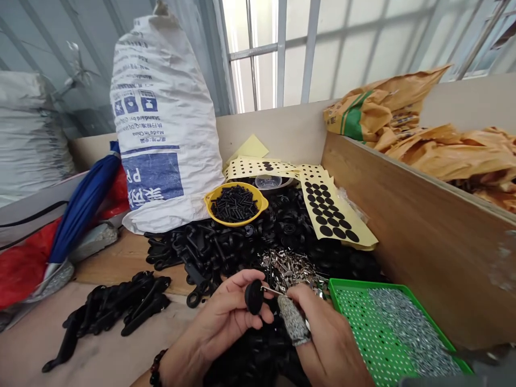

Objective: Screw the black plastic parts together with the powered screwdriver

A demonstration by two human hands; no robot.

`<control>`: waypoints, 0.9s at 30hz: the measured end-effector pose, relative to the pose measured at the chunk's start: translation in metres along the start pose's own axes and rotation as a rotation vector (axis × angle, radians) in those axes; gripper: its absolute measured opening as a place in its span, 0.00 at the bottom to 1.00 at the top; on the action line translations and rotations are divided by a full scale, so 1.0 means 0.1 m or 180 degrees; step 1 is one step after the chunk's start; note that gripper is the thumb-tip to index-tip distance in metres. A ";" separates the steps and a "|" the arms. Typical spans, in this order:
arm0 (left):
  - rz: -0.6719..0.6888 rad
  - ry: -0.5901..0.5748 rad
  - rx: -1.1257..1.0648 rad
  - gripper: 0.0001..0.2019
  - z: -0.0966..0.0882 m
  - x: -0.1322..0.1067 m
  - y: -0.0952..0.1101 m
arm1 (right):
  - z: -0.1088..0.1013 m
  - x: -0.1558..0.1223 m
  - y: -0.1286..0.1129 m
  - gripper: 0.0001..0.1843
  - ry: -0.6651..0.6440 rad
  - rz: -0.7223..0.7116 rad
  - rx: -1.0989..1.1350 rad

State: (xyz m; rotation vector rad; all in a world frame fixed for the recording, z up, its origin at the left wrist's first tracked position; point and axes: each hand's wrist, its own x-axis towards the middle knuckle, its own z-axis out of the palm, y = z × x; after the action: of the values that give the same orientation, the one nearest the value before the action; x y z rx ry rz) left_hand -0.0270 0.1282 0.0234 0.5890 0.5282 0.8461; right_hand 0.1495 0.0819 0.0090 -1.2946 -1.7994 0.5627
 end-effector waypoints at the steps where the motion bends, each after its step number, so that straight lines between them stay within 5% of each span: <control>1: -0.0013 -0.0035 -0.0061 0.16 0.01 0.00 -0.02 | 0.00 -0.01 0.01 0.10 -0.0014 -0.0018 -0.0054; 11: 0.0018 -0.0092 -0.0093 0.15 0.04 0.00 -0.09 | -0.02 -0.03 -0.01 0.09 0.0389 -0.1044 -0.0871; 21: 0.0453 0.0745 0.0649 0.16 0.08 -0.06 -0.14 | -0.01 0.04 -0.06 0.10 0.0698 -0.1366 -0.1419; 27: 0.0438 0.0891 0.0773 0.20 0.14 -0.11 -0.14 | 0.00 0.01 -0.11 0.12 0.0704 -0.1427 -0.1480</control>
State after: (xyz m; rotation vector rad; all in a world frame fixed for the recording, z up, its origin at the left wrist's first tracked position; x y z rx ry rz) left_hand -0.0163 0.1082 0.0262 0.7398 0.8611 1.0098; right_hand 0.1437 0.0792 0.0176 -1.1303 -2.0090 -0.2511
